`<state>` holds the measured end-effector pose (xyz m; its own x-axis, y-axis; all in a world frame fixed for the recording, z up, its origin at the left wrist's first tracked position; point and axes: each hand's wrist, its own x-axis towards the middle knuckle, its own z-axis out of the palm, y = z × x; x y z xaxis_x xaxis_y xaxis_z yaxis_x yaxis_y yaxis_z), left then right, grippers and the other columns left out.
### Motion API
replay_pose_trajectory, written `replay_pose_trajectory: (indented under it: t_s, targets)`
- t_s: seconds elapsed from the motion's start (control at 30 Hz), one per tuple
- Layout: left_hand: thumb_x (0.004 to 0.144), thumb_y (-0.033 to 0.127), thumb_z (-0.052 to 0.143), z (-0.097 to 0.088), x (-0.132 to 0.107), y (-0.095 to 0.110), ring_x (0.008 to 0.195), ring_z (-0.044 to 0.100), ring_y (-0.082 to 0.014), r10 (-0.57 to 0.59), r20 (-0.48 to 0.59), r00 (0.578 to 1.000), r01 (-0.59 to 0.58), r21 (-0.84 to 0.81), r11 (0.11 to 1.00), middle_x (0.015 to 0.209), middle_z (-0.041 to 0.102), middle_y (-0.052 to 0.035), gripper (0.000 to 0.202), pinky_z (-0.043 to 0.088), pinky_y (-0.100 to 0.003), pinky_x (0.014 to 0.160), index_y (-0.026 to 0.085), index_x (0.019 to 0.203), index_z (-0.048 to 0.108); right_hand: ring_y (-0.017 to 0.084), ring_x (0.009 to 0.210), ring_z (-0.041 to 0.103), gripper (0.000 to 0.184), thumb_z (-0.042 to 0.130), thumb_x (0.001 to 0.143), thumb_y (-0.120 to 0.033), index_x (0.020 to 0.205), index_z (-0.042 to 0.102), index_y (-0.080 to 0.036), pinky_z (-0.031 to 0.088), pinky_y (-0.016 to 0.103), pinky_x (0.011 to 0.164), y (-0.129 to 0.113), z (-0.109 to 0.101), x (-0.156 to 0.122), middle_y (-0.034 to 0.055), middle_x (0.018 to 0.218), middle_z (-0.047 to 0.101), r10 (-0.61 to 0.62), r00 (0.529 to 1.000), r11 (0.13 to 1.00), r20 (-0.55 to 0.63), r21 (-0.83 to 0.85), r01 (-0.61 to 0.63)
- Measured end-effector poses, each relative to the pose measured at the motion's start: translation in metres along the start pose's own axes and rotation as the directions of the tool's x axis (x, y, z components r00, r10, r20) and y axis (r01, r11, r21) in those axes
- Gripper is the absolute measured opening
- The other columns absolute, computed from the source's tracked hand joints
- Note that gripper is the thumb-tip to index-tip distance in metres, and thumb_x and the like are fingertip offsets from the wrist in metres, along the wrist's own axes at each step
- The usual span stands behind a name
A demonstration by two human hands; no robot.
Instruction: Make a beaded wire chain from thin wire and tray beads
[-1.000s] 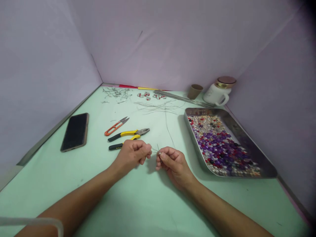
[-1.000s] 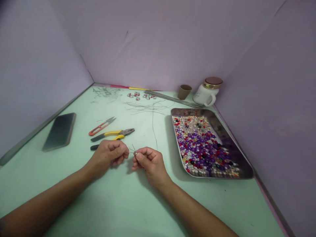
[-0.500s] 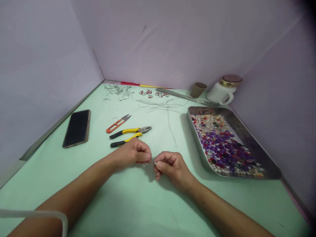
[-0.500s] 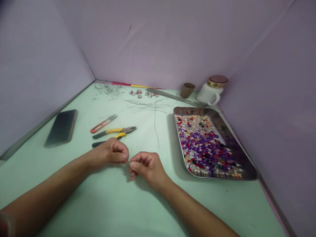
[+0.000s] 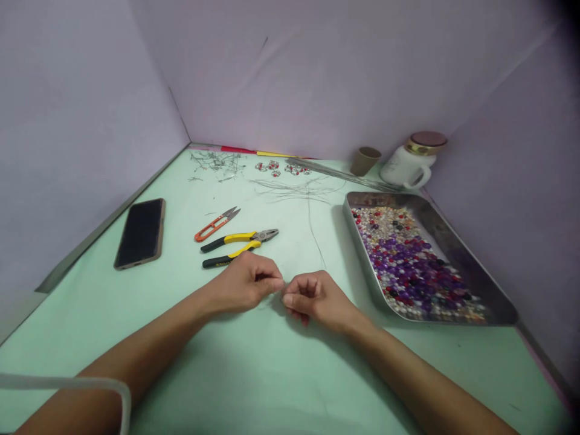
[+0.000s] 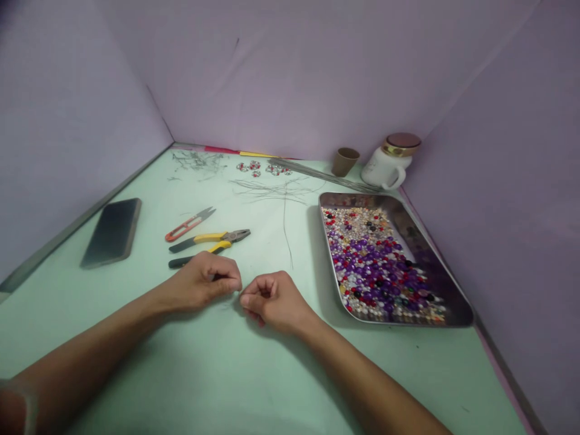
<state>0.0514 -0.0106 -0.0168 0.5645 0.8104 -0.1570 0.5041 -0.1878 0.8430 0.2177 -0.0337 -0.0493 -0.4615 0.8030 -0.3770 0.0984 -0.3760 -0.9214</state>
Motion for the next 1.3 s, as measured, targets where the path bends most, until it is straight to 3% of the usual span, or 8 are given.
replay_pose_trajectory:
  t_s: [0.1, 0.27, 0.47, 0.6, 0.77, 0.93, 1.1, 1.3]
  targets:
    - [0.069, 0.026, 0.054, -0.004, 0.0, -0.002, 0.054, 0.042, -0.0087, -0.083, 0.07, 0.994, 0.087, -0.058, 0.995, 0.058, 0.053, 0.0022, 0.017, 0.032, -0.019, 0.049, 0.012, 0.073, 0.063, 0.004, 0.039, 0.038, 0.012, 0.06, 0.065, -0.02, 0.057, 0.059, -0.012, 0.028, 0.018, 0.038, -0.003, -0.006, 0.001, -0.0033, 0.045, 0.05, -0.061, 0.998, 0.993, -0.021, -0.103, 0.058]
    - [0.064, 0.021, 0.055, 0.0, -0.001, -0.004, 0.046, 0.036, -0.0061, -0.151, 0.111, 0.982, 0.169, -0.187, 0.968, 0.048, 0.046, 0.0043, 0.011, 0.026, -0.018, 0.042, 0.012, 0.06, 0.06, 0.005, 0.044, 0.041, 0.01, 0.062, 0.065, -0.02, 0.061, 0.063, -0.011, 0.031, 0.018, 0.042, -0.014, -0.012, -0.001, -0.0024, 0.049, 0.052, -0.025, 0.998, 0.982, 0.066, -0.187, 0.037]
    - [0.068, 0.027, 0.057, 0.013, 0.001, -0.005, 0.042, 0.035, -0.0063, -0.292, -0.28, 0.915, 0.139, -0.461, 0.877, 0.043, 0.044, 0.0046, 0.015, 0.027, -0.02, 0.041, 0.013, 0.063, 0.061, 0.016, 0.075, 0.059, 0.042, 0.069, 0.062, -0.031, 0.1, 0.056, -0.017, 0.049, 0.027, 0.06, -0.027, -0.019, 0.003, 0.0078, 0.092, 0.062, -0.053, 0.946, 0.939, -0.32, 0.307, 0.157]
    - [0.07, 0.024, 0.057, 0.023, 0.0, -0.004, 0.045, 0.037, -0.0066, -0.241, -0.411, 0.879, 0.063, -0.4, 0.914, 0.048, 0.047, 0.0031, 0.014, 0.029, -0.02, 0.043, 0.014, 0.061, 0.061, 0.016, 0.073, 0.061, 0.033, 0.072, 0.06, -0.024, 0.088, 0.057, -0.014, 0.05, 0.03, 0.073, -0.017, -0.016, 0.009, 0.0067, 0.083, 0.064, 0.035, 0.962, 0.785, -0.272, 0.603, 0.142]
    - [0.071, 0.017, 0.056, 0.032, -0.003, -0.002, 0.053, 0.044, -0.0083, -0.089, -0.507, 0.857, -0.064, -0.275, 0.959, 0.058, 0.053, 0.0008, 0.013, 0.034, -0.02, 0.048, 0.014, 0.059, 0.061, 0.012, 0.069, 0.06, 0.023, 0.071, 0.059, -0.012, 0.078, 0.058, -0.013, 0.05, 0.026, 0.075, -0.007, -0.008, 0.01, 0.0019, 0.07, 0.062, 0.051, 0.962, 0.687, -0.269, 0.708, 0.162]
    - [0.07, 0.021, 0.056, 0.035, -0.003, -0.004, 0.053, 0.042, -0.0086, -0.103, -0.433, 0.896, -0.042, -0.314, 0.949, 0.059, 0.054, -0.0001, 0.013, 0.034, -0.021, 0.048, 0.013, 0.063, 0.061, 0.009, 0.056, 0.059, 0.02, 0.069, 0.063, -0.017, 0.079, 0.059, -0.011, 0.051, 0.021, 0.057, -0.006, -0.007, 0.007, 0.002, 0.066, 0.063, 0.1, 0.963, 0.759, -0.251, 0.644, 0.089]
    - [0.068, 0.025, 0.056, 0.03, -0.003, -0.003, 0.05, 0.038, -0.0079, -0.198, -0.167, 0.966, 0.117, -0.401, 0.908, 0.054, 0.049, 0.0016, 0.014, 0.028, -0.021, 0.046, 0.012, 0.068, 0.061, 0.009, 0.049, 0.057, 0.022, 0.071, 0.058, -0.015, 0.077, 0.06, -0.011, 0.048, 0.019, 0.048, -0.009, -0.012, 0.007, 0.0014, 0.057, 0.061, 0.057, 0.947, 0.867, -0.317, 0.486, 0.111]
    - [0.068, 0.021, 0.054, 0.03, -0.002, -0.005, 0.045, 0.038, -0.0068, -0.266, -0.033, 0.963, 0.231, -0.405, 0.885, 0.047, 0.049, 0.0026, 0.012, 0.027, -0.021, 0.044, 0.013, 0.059, 0.058, 0.009, 0.044, 0.055, 0.024, 0.074, 0.052, -0.013, 0.073, 0.061, -0.01, 0.048, 0.021, 0.047, -0.013, -0.009, 0.007, 0.0009, 0.053, 0.061, 0.058, 0.939, 0.912, -0.339, 0.401, 0.089]
